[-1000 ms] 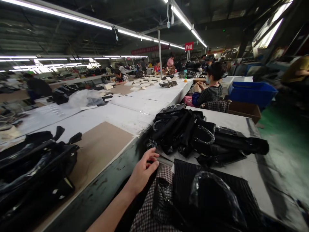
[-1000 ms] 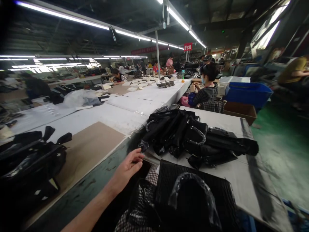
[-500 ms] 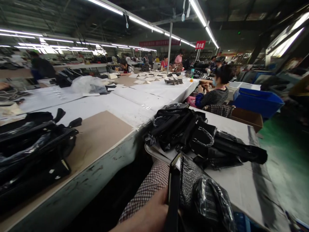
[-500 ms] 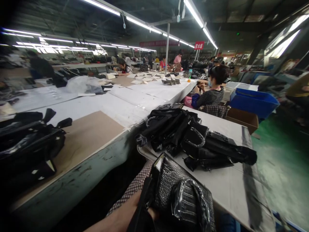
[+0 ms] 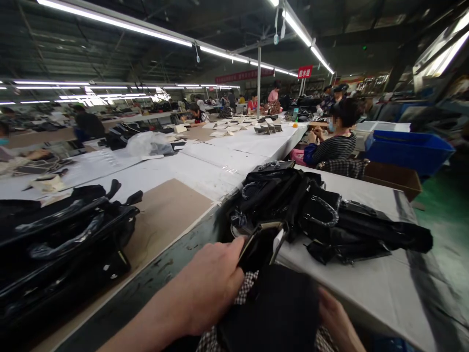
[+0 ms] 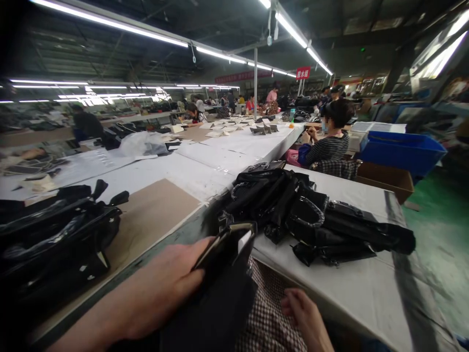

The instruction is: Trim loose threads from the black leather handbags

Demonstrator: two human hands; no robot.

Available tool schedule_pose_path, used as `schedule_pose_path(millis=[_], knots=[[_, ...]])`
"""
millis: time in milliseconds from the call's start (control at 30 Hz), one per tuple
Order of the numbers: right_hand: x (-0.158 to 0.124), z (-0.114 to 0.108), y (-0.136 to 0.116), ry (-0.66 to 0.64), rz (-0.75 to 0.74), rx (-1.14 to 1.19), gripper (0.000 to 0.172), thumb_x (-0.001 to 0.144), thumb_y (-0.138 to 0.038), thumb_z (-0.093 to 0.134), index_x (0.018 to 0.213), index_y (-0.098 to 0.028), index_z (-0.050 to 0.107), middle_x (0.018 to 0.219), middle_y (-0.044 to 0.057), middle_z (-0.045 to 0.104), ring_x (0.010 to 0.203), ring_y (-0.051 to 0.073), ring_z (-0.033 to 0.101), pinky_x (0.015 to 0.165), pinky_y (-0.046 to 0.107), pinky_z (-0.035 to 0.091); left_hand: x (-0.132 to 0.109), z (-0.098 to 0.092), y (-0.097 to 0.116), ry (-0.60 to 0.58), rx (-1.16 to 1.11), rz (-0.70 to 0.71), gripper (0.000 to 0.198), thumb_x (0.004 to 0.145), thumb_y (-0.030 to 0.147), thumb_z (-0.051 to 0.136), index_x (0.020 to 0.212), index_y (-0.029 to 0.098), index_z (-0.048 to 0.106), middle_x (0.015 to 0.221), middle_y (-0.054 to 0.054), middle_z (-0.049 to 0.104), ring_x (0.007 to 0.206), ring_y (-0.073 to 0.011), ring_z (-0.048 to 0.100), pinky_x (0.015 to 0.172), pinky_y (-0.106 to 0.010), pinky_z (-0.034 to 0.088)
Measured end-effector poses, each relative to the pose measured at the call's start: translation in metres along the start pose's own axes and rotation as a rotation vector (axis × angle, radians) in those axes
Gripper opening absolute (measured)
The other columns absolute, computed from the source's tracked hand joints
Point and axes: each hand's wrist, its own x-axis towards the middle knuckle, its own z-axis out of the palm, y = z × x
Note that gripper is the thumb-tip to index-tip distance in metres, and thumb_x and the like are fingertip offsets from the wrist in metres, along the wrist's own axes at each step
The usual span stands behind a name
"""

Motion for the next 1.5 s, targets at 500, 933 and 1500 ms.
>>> schedule_pose_path(millis=[500, 933, 1500], knots=[[0.026, -0.029, -0.125, -0.458, -0.512, 0.078, 0.046, 0.105, -0.032, 0.027, 0.079, -0.021, 0.064, 0.079, -0.002, 0.071, 0.074, 0.012, 0.065, 0.110, 0.041, 0.029, 0.033, 0.030, -0.010, -0.167, 0.124, 0.007, 0.021, 0.077, 0.010, 0.041, 0.082, 0.020, 0.059, 0.079, -0.003, 0.068, 0.073, -0.0200, 0.063, 0.063, -0.025, 0.040], [0.038, -0.005, -0.108, -0.125, -0.492, -0.579, 0.037, 0.069, -0.014, 0.081, 0.099, -0.022, 0.060, 0.094, 0.004, 0.054, 0.083, 0.022, 0.056, 0.069, 0.035, 0.048, 0.019, 0.060, -0.040, -0.183, 0.106, 0.113, 0.048, 0.080, 0.007, 0.043, 0.123, 0.025, 0.055, 0.112, -0.003, 0.069, 0.098, -0.0212, 0.066, 0.084, -0.027, 0.047], [0.104, 0.021, -0.082, -0.222, -0.400, -0.137, 0.013, 0.088, -0.013, 0.062, 0.078, -0.022, 0.059, 0.109, -0.001, 0.064, 0.098, 0.015, 0.062, 0.085, 0.027, 0.047, 0.057, 0.028, -0.069, -0.380, -0.023, 0.106, 0.029, 0.083, 0.019, 0.051, 0.106, 0.030, 0.066, 0.097, 0.003, 0.069, 0.090, -0.0209, 0.063, 0.075, -0.026, 0.044]])
